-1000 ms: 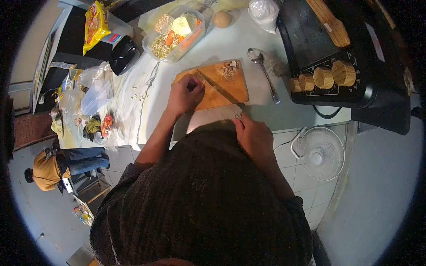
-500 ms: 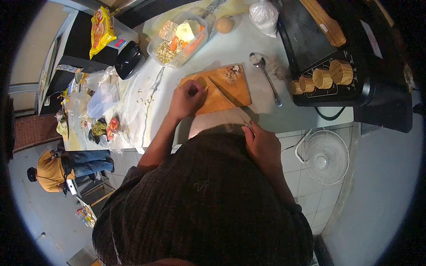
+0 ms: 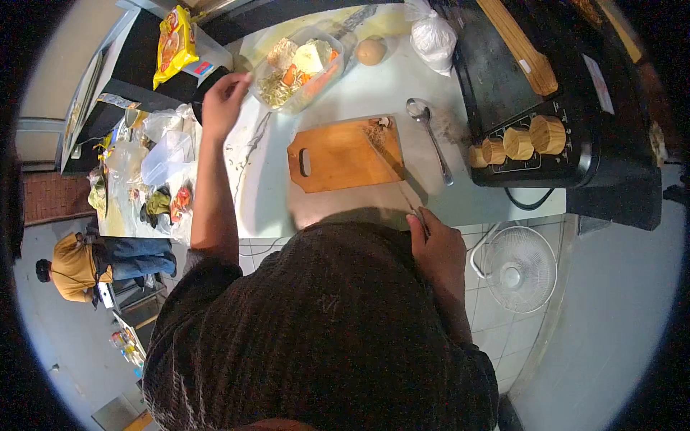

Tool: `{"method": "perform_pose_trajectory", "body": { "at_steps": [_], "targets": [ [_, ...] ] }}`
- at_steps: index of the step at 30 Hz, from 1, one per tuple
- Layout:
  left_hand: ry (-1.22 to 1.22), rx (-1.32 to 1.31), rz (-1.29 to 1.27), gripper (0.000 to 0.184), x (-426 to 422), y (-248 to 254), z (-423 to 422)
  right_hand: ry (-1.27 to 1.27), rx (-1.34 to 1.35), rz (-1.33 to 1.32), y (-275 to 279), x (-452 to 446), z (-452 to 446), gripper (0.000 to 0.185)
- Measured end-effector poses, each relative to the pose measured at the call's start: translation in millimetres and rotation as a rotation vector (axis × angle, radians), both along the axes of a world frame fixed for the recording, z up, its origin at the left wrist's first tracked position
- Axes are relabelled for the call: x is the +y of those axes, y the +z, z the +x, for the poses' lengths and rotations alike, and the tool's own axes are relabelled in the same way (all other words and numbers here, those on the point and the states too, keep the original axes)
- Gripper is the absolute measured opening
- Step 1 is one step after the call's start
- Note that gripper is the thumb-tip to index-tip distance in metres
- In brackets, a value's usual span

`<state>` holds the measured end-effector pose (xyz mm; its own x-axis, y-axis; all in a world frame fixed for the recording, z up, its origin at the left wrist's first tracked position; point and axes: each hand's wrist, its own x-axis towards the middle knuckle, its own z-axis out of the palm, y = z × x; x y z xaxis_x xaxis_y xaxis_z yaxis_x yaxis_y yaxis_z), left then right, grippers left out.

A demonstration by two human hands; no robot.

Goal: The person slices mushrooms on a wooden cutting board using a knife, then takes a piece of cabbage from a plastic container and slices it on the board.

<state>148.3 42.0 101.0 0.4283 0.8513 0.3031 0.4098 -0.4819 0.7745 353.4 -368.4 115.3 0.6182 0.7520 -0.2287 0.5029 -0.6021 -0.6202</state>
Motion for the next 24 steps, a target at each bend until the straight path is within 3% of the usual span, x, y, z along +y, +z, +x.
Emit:
{"method": "perform_pose_trajectory", "body": {
  "at_steps": [4,6,11,13,24],
  "targets": [
    [0.082,-0.041,-0.103,0.023,0.7,0.4,-58.4,-0.067,0.073,-0.022,-5.0,0.3,6.1,0.03],
    [0.219,0.097,-0.179,0.026,-2.8,-12.8,-87.6,-0.064,0.064,0.025,-9.4,3.3,7.5,0.03],
    [0.263,0.417,-0.12,0.028,-29.9,-45.8,-135.3,-0.063,0.151,-0.003,-12.5,14.3,9.5,0.033],
    [0.281,0.431,-0.142,0.03,-33.3,-72.3,-151.9,-0.052,0.184,-0.05,-4.6,20.4,9.4,0.037],
    [0.433,0.546,0.042,0.021,-64.5,-107.0,-153.2,-0.021,0.186,-0.11,1.0,30.5,12.9,0.042]
  ]
}}
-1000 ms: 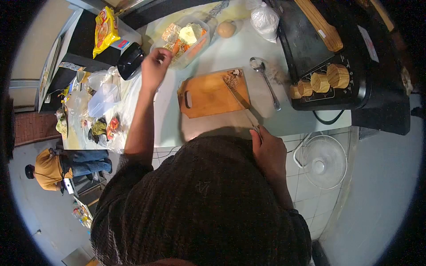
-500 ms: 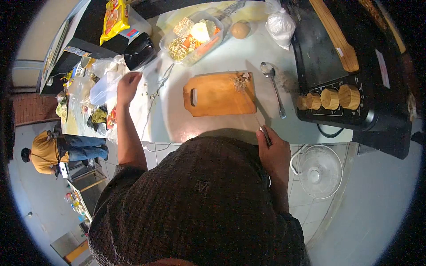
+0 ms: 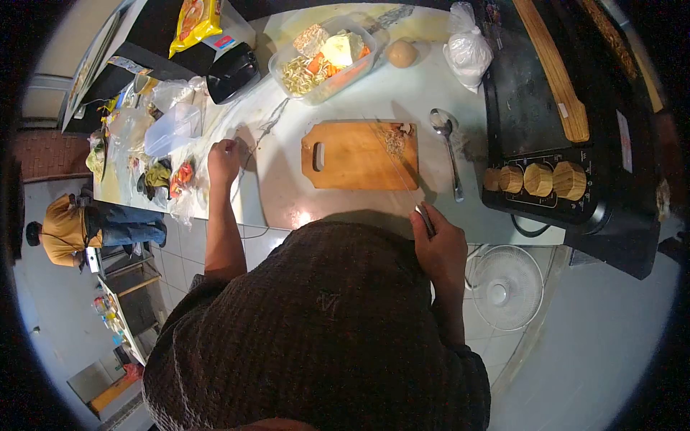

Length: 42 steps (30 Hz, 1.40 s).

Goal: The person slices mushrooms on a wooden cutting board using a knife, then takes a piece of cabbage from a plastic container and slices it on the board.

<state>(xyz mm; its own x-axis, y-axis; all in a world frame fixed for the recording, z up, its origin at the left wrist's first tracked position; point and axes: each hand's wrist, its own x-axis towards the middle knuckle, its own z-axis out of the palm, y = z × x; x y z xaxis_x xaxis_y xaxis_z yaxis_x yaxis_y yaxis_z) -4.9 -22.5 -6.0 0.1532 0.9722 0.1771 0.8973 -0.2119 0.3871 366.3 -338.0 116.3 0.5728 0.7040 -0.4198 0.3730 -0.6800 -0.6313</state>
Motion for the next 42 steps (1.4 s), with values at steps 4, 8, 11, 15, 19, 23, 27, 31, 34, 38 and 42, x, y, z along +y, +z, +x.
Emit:
{"method": "perform_pose_trajectory", "body": {
  "at_steps": [4,8,11,15,19,23,27,31,34,38,42],
  "targets": [
    [0.008,-0.085,-0.01,0.02,1.3,2.6,3.9,-0.003,0.013,0.015,-0.8,-2.2,-0.1,0.042],
    [-0.067,-0.434,-0.069,0.023,13.7,42.6,42.1,0.004,0.016,0.024,-5.5,-3.4,0.7,0.041],
    [-0.231,-0.474,-0.053,0.023,30.2,78.6,91.9,0.0,0.033,0.047,-3.9,-3.3,0.3,0.042],
    [-0.332,-0.511,-0.016,0.023,58.5,101.8,149.9,-0.011,0.045,0.058,-2.8,-4.2,0.2,0.041],
    [-0.371,-0.357,0.037,0.025,62.0,108.0,152.0,-0.016,0.049,0.136,-12.2,-11.8,1.9,0.037],
    [-0.294,-0.264,-0.008,0.028,48.4,92.3,106.6,-0.062,0.103,0.057,-6.8,-13.9,3.4,0.042],
    [-0.386,-0.011,-0.079,0.017,33.5,40.9,40.8,-0.038,0.143,0.025,-6.2,-10.5,4.8,0.044],
    [-0.283,0.138,-0.075,0.016,3.7,25.2,24.8,-0.007,0.12,0.053,-9.8,-6.7,2.6,0.042],
    [-0.222,0.137,-0.067,0.015,-10.2,25.7,33.0,0.012,0.109,0.043,-3.4,-1.4,0.4,0.041],
    [-0.187,0.17,-0.018,0.012,-12.1,22.3,36.3,0.036,0.089,0.008,4.2,3.6,-1.1,0.039],
    [-0.193,0.151,-0.026,0.011,-7.1,20.2,30.8,0.034,0.087,-0.003,4.5,2.4,-1.2,0.039]
  ]
}}
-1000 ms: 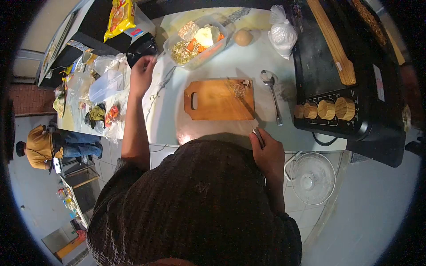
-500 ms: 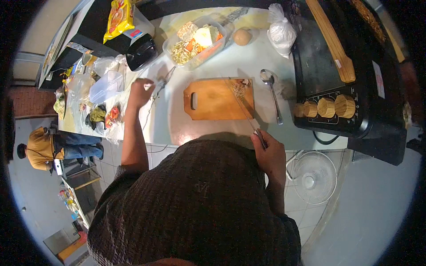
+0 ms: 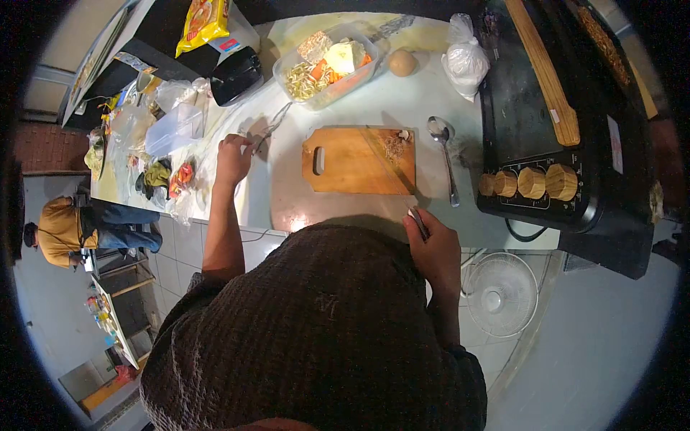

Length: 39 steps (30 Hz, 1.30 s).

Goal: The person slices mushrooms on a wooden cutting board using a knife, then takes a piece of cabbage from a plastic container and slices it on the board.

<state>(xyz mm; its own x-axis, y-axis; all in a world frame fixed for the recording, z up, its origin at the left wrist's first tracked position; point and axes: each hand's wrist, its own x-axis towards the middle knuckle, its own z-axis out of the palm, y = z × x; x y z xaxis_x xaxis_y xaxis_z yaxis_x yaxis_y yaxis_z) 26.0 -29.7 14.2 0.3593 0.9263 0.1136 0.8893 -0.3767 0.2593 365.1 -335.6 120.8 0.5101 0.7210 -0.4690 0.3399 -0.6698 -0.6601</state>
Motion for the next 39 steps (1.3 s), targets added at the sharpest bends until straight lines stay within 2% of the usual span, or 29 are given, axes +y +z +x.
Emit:
{"method": "perform_pose_trajectory", "body": {
  "at_steps": [3,5,6,8,11,13,14,17,19,21,23,27,39],
  "targets": [
    [-0.022,-0.096,-0.009,0.013,4.4,4.4,1.3,-0.019,-0.009,0.065,-7.4,-4.9,0.9,0.039],
    [-0.031,-0.377,-0.16,0.013,-4.9,31.2,22.8,-0.001,-0.034,0.06,-10.0,-6.3,1.8,0.04],
    [-0.033,-0.376,-0.164,0.013,-8.1,34.3,32.2,-0.003,-0.034,0.057,-9.5,-6.3,1.6,0.04],
    [-0.124,-0.575,-0.246,0.013,-14.0,35.0,53.3,-0.012,0.002,0.035,-7.3,-5.7,0.1,0.041],
    [-0.227,-0.659,-0.421,0.012,-30.4,25.3,91.8,-0.025,0.008,0.058,-10.7,-8.5,-3.2,0.04],
    [-0.214,-0.614,-0.587,0.012,-53.0,34.5,119.4,-0.053,0.038,0.089,-9.5,-8.2,-9.1,0.038],
    [-0.318,-0.591,-0.455,0.012,-59.3,28.6,130.2,-0.073,0.07,0.127,-9.1,-8.7,-11.9,0.035],
    [-0.35,-0.503,-0.478,0.014,-80.4,32.7,158.7,-0.043,0.017,0.199,-18.8,-14.8,-17.9,0.035],
    [-0.336,-0.492,-0.452,0.014,-90.3,21.1,169.6,-0.024,0.04,0.126,-12.3,-14.1,-18.2,0.036],
    [-0.387,-0.519,-0.225,0.011,-91.6,16.0,174.1,-0.003,0.068,0.055,-7.6,-12.0,-17.6,0.038],
    [-0.398,-0.513,-0.223,0.01,-91.2,15.4,174.6,0.07,0.066,0.029,-7.0,-11.2,-17.7,0.035],
    [-0.427,-0.488,-0.143,0.008,-90.0,11.6,175.0,0.07,0.061,0.062,-12.3,-10.2,-19.1,0.033],
    [-0.432,-0.453,-0.151,0.01,-88.5,9.9,175.6,0.119,0.033,0.079,-17.5,-10.4,-18.7,0.036]
  ]
}}
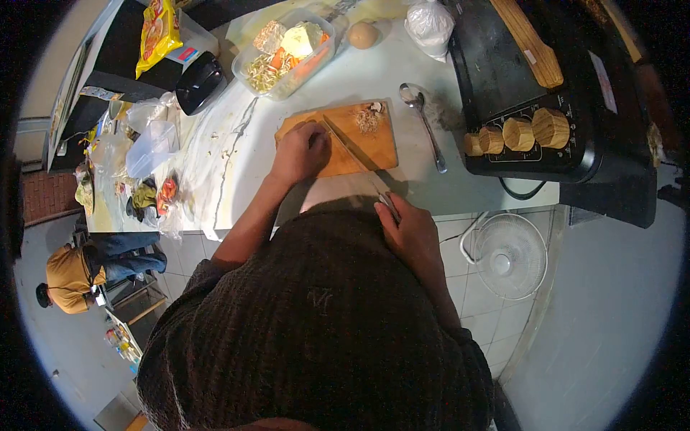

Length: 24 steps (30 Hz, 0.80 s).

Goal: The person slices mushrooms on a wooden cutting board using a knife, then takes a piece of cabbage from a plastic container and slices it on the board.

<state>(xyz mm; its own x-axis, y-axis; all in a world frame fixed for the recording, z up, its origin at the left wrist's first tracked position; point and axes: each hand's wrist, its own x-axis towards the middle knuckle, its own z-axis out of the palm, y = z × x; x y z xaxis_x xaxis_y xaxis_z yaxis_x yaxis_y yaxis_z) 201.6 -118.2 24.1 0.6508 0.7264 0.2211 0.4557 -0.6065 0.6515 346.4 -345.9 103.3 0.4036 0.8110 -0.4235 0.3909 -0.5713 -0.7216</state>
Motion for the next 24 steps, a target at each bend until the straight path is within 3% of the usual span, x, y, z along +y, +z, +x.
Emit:
{"method": "perform_pose_trajectory", "body": {
  "at_steps": [18,22,24],
  "targets": [
    [-0.006,-0.016,-0.04,0.01,2.8,-3.2,-4.6,0.054,-0.253,-0.039,-9.0,0.3,-6.6,0.039],
    [-0.009,0.007,-0.049,0.011,7.9,8.5,-10.3,0.011,-0.241,-0.024,-4.3,-7.6,-4.4,0.038],
    [0.046,-0.115,-0.15,0.013,23.0,26.3,-15.3,0.001,-0.24,-0.023,-0.6,-8.6,1.6,0.038]
  ]
}}
